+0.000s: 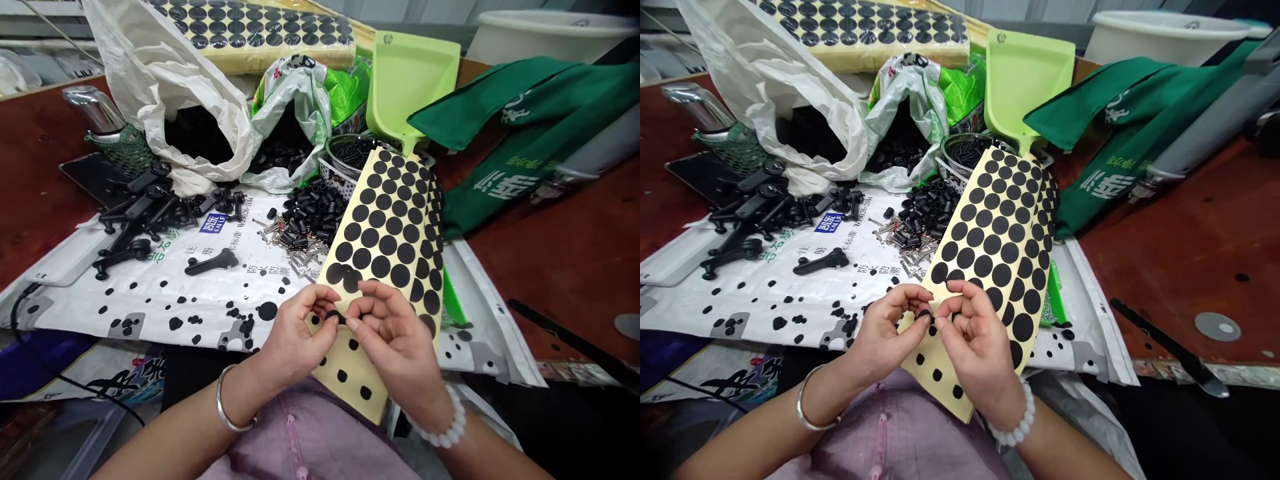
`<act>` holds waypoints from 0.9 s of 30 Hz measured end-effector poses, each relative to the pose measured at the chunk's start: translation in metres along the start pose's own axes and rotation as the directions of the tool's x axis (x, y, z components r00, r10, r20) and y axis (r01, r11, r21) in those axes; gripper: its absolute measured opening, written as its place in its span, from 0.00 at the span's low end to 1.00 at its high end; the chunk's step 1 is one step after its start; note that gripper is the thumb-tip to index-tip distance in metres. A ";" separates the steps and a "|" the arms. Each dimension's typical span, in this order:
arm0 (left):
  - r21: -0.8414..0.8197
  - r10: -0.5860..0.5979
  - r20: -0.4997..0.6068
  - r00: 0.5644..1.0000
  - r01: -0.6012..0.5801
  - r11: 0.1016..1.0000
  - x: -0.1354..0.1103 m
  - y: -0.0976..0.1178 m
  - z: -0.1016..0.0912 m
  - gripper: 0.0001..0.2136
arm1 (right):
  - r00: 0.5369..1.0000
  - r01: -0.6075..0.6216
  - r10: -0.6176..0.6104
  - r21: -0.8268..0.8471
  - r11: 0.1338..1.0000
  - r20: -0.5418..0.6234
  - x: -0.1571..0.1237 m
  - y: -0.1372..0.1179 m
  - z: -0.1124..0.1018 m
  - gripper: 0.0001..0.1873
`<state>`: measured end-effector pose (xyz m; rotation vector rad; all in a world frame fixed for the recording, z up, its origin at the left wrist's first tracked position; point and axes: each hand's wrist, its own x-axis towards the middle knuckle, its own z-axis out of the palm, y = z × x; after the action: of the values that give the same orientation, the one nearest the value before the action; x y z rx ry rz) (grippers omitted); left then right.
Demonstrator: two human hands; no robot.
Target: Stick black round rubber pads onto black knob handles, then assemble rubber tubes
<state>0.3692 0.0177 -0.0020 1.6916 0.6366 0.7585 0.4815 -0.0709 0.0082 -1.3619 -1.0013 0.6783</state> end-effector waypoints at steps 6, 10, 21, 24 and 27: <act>0.106 0.051 -0.017 0.999 -0.049 0.993 -0.002 -0.002 0.001 0.14 | 0.896 0.412 -0.442 -0.471 0.780 0.050 -0.014 0.021 0.009 0.22; -0.310 -0.201 0.099 0.975 0.222 0.924 0.004 0.004 -0.003 0.16 | 0.829 0.510 -0.543 -0.576 0.638 0.133 -0.011 0.020 0.006 0.21; -0.314 -0.308 0.021 0.951 0.299 0.901 0.016 0.001 -0.007 0.12 | 0.674 0.723 -0.657 -0.489 0.489 0.339 -0.030 0.015 -0.001 0.17; -0.014 -0.122 0.024 0.992 0.123 0.992 0.020 -0.007 -0.002 0.09 | 0.770 0.622 -0.600 -0.466 0.630 0.216 -0.037 0.019 -0.007 0.20; 0.445 0.085 0.126 0.988 -0.133 0.885 0.022 -0.015 0.010 0.10 | 0.855 0.461 -0.518 -0.411 0.787 -0.033 -0.039 0.030 -0.014 0.26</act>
<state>0.3905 0.0312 -0.0149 2.1978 0.6862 0.6238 0.4802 -0.1079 -0.0271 -1.3781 -1.3544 -0.0251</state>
